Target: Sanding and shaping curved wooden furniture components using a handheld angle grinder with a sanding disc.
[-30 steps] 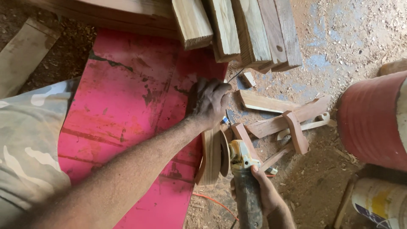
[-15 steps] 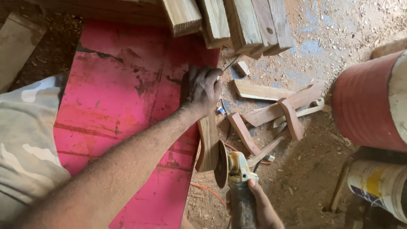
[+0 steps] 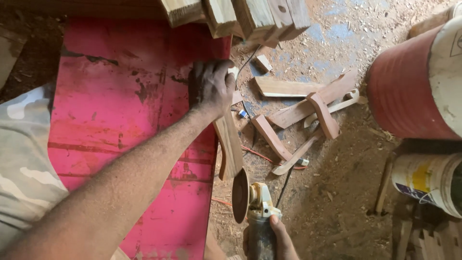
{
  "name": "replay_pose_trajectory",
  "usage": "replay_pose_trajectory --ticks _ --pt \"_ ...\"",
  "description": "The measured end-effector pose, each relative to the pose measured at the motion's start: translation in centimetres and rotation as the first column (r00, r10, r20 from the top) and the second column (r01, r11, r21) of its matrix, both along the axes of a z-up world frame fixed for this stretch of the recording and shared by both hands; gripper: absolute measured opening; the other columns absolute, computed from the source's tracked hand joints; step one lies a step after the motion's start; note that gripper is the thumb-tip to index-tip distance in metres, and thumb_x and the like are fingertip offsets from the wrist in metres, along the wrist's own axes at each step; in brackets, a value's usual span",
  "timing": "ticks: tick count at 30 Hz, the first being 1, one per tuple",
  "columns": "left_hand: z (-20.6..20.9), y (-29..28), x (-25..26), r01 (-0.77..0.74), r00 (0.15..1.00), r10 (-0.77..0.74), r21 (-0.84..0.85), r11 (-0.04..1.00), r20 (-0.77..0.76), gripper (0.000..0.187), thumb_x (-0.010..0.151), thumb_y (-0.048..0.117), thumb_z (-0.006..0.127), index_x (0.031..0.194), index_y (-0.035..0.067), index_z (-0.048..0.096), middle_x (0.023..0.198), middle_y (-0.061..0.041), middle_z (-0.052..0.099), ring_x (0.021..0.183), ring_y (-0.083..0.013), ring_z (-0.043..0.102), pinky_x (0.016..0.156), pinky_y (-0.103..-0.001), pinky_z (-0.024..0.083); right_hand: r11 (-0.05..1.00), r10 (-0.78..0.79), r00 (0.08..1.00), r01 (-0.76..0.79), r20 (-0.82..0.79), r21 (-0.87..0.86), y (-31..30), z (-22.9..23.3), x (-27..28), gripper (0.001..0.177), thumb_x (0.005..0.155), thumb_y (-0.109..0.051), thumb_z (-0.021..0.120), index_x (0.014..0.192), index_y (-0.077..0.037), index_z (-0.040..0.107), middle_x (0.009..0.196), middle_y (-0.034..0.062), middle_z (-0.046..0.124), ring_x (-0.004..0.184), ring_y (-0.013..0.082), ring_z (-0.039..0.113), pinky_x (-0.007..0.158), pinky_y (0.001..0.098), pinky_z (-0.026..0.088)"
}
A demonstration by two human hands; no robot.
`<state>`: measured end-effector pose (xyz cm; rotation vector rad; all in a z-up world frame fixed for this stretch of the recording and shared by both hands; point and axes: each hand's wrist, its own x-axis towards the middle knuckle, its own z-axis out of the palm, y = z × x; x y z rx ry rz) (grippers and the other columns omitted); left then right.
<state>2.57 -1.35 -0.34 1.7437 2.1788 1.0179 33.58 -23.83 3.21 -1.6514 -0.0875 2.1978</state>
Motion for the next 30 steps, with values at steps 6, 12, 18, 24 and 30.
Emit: replay_pose_trajectory --ticks 6,12,18,24,30 --pt "-0.2 0.0 0.1 -0.015 0.998 0.023 0.138 0.990 -0.051 0.020 0.093 0.018 0.065 0.113 0.013 0.068 0.114 -0.009 0.067 0.107 -0.0349 0.056 0.092 -0.049 0.045 0.996 -0.079 0.997 0.079 0.015 -0.027 -2.6 -2.4 0.9 0.067 0.078 -0.054 0.070 0.121 -0.003 0.064 0.070 0.0199 0.069 0.051 0.0283 0.065 0.046 0.0394 0.052" --pt "-0.3 0.1 0.0 -0.025 0.997 0.038 0.187 0.982 -0.066 0.021 0.093 0.017 0.067 0.114 0.013 0.069 0.113 -0.009 0.067 0.106 -0.0358 0.056 0.092 -0.049 0.046 0.989 -0.139 0.989 0.141 -0.053 0.039 -1.6 -1.7 0.0 0.069 0.076 -0.054 0.068 0.119 -0.001 0.062 0.070 0.0214 0.070 0.052 0.0288 0.067 0.046 0.0396 0.054" --pt "-0.1 -0.1 -0.1 -0.054 0.996 0.064 0.147 0.988 -0.065 0.020 0.093 0.019 0.066 0.113 0.015 0.069 0.114 -0.008 0.068 0.107 -0.0347 0.056 0.091 -0.049 0.046 0.992 -0.125 0.992 0.125 0.032 -0.001 0.3 -2.2 0.2 0.067 0.077 -0.052 0.070 0.122 -0.002 0.061 0.073 0.0204 0.070 0.056 0.0292 0.068 0.049 0.0411 0.055" --pt "0.6 -0.1 0.0 -0.036 0.999 0.037 0.091 0.995 -0.011 0.020 0.094 0.019 0.064 0.113 0.015 0.069 0.114 -0.008 0.068 0.106 -0.0334 0.056 0.092 -0.048 0.045 0.991 -0.021 0.999 0.028 0.051 -0.131 2.7 -5.2 3.2 0.074 0.074 -0.053 0.070 0.121 0.003 0.062 0.080 0.0229 0.074 0.066 0.0330 0.072 0.061 0.0444 0.060" --pt "0.7 0.0 -0.1 -0.008 1.000 0.006 0.113 0.994 0.020 0.019 0.095 0.019 0.064 0.113 0.015 0.069 0.116 -0.007 0.069 0.108 -0.0324 0.057 0.095 -0.049 0.045 0.957 0.287 0.958 -0.286 0.015 -0.055 8.6 -5.7 3.9 0.077 0.073 -0.059 0.071 0.119 0.002 0.065 0.082 0.0218 0.077 0.067 0.0316 0.074 0.061 0.0441 0.060"
